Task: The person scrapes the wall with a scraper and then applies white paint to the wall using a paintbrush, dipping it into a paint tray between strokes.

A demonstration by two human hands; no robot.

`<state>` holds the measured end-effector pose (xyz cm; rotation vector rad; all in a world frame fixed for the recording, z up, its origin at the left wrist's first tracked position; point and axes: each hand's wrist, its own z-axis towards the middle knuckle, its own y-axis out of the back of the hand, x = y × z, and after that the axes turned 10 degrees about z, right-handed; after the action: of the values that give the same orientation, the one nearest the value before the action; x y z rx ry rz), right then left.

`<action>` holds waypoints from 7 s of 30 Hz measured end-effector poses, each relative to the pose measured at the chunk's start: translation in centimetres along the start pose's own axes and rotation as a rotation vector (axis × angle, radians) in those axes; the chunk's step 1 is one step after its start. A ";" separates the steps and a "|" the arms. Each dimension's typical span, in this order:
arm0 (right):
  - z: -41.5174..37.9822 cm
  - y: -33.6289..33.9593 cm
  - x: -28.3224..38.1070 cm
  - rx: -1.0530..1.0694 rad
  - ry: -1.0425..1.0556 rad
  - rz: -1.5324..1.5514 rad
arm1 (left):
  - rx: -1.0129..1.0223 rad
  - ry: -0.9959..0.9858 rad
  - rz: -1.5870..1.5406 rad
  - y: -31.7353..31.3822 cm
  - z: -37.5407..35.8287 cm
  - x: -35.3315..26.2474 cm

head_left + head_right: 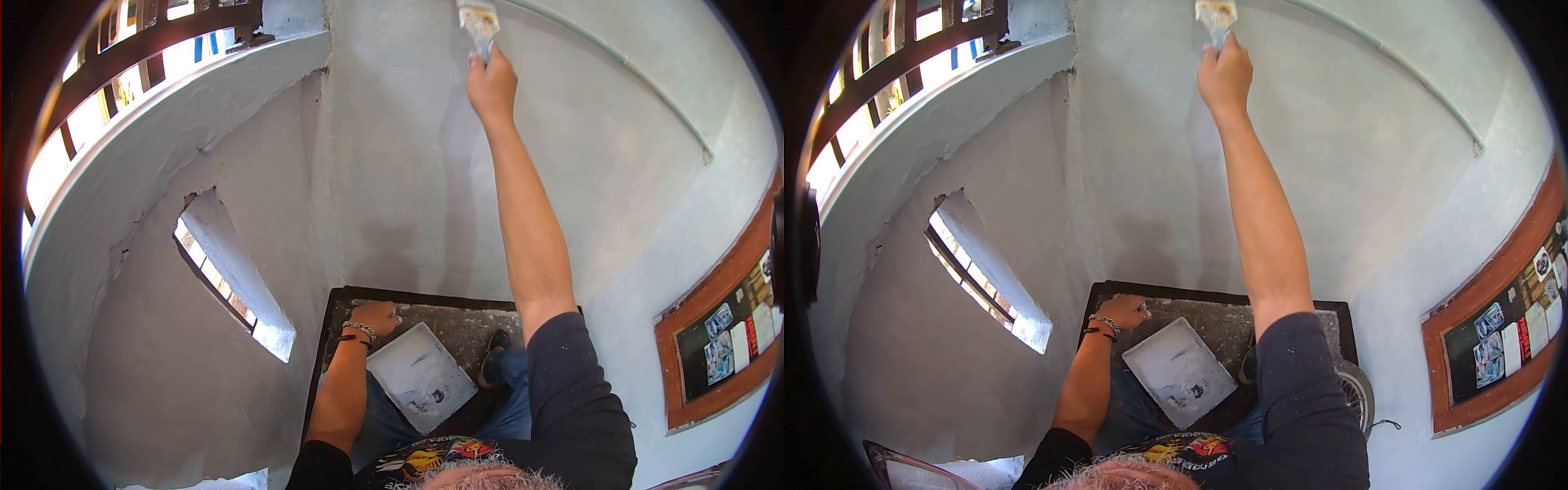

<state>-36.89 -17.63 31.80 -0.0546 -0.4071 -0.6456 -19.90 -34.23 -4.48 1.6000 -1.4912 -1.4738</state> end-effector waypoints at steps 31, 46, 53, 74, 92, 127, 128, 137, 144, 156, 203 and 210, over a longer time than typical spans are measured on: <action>-5.8 -3.7 -2.0 -0.143 0.064 0.035 | -0.034 0.008 0.004 -0.1 -0.1 0.6; -8.8 -0.7 -2.4 0.170 -0.116 -0.115 | -0.065 -0.042 0.037 -0.4 -0.2 -0.2; -1.4 -2.2 1.3 0.112 0.039 -0.049 | -0.074 -0.005 0.014 -0.8 -0.3 0.6; -4.8 -8.7 2.4 0.238 0.017 -0.095 | -0.099 -0.008 0.016 -0.5 0.0 0.4; -10.6 1.0 -4.5 0.240 -0.170 -0.165 | -0.034 -0.058 0.061 0.4 -0.6 -1.2; -15.9 5.0 -6.9 0.258 -0.308 -0.097 | -0.006 -0.009 0.064 -0.6 0.8 -1.0; -19.1 5.3 -7.9 0.321 -0.389 -0.098 | -0.012 -0.011 0.062 -0.6 0.7 -0.9; -21.2 6.6 -6.9 0.216 -1.433 0.876 | -0.033 -0.014 0.070 -0.5 0.0 -0.7; -5.2 5.2 -0.5 0.328 -1.243 1.297 | -0.043 -0.031 0.061 -0.7 0.4 -0.7; -23.9 1.3 -10.2 0.184 -0.785 0.392 | -0.022 0.003 0.030 -0.7 0.6 -0.4; -65.8 19.3 -5.9 1.668 -0.346 -0.298 | -0.040 0.012 0.038 1.3 -0.9 -0.7; -64.6 20.0 -8.4 1.745 -0.447 -0.473 | -0.059 0.017 0.042 0.3 -1.1 0.2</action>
<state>-8.26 -8.07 -29.35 1.6196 -1.3216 -0.5449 -19.09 -34.80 -3.93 1.5340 -1.4497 -1.4645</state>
